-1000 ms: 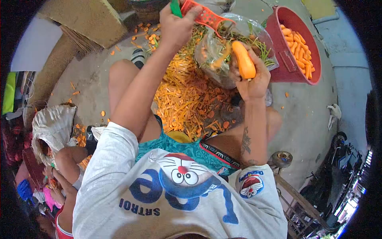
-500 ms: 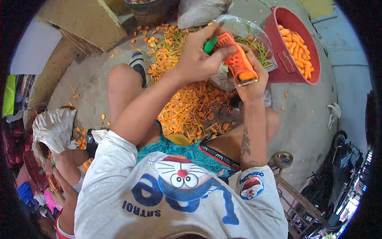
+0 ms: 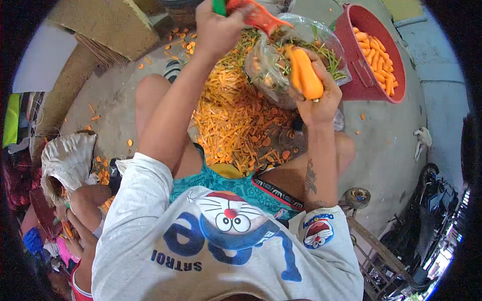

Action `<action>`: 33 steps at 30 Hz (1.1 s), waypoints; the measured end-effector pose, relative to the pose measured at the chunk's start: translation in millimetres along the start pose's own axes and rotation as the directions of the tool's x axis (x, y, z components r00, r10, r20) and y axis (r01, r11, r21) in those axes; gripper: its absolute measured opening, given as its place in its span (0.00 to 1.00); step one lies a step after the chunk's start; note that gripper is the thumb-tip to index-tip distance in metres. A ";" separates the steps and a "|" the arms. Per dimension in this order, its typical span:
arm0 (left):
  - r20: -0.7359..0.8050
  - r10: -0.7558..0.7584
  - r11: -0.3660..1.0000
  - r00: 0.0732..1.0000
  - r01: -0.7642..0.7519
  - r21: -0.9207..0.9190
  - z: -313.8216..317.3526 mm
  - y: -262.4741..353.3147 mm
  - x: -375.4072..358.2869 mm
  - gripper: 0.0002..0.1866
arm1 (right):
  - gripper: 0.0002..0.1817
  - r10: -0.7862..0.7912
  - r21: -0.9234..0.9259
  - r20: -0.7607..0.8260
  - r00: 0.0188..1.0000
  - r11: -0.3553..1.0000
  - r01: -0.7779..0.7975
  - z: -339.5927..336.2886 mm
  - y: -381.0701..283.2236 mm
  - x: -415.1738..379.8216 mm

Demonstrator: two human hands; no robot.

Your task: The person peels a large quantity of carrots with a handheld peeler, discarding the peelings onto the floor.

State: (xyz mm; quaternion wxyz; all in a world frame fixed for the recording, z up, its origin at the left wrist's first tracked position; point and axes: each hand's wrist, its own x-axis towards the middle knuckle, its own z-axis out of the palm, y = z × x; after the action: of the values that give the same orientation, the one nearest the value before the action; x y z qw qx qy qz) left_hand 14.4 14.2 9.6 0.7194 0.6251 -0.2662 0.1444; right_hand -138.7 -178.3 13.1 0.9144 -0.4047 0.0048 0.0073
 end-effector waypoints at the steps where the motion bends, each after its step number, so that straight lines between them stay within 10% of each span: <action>1: -0.098 -0.033 0.995 0.995 0.023 -0.095 -4.5 -0.4 7.5 0.08 | 0.21 -0.009 0.001 0.009 1.000 1.000 0.009 0.8 1.6 -0.4; 6: 0.222 0.072 0.995 0.972 -0.054 -0.084 28.0 45.8 -41.7 0.10 | 0.21 -0.072 -0.137 -0.295 0.953 0.990 0.032 24.0 2.6 6.6; 9: 0.047 -0.097 0.993 0.994 0.093 0.078 12.7 3.5 -21.2 0.05 | 0.21 -0.092 -0.216 -0.266 0.960 0.976 0.033 17.6 2.0 -0.9; 13: -0.060 0.040 0.950 0.997 -0.020 0.313 -5.7 0.3 -1.3 0.10 | 0.22 -0.004 -0.096 -0.156 0.988 0.995 -0.011 14.1 2.1 0.3; 17: 0.423 -0.296 0.707 0.856 -0.101 0.700 18.7 31.6 -30.9 0.15 | 0.18 0.017 -0.145 -0.315 0.949 0.987 -0.066 -2.1 5.2 4.6; 27: 0.509 -0.388 0.750 0.768 -0.058 0.658 26.7 1.8 -45.5 0.15 | 0.17 -0.064 -0.440 -0.282 0.957 0.895 -0.070 -7.5 8.9 4.8; 31: 0.478 -0.458 0.703 0.749 -0.025 0.711 20.3 4.0 -37.4 0.14 | 0.16 -0.140 -0.100 -0.159 0.977 0.987 0.125 8.5 1.3 3.8; 33: 0.483 -0.441 0.718 0.756 -0.026 0.696 24.1 9.4 -36.3 0.14 | 0.19 -0.161 0.052 -0.531 0.832 0.974 0.222 38.6 -6.7 7.0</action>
State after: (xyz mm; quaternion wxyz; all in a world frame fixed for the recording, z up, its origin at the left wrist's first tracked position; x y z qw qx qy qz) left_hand -25.2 -3.1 -1.2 0.3311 0.8773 -0.3402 -0.0712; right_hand -131.5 -154.2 43.9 0.8957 -0.3381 0.2129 -0.1950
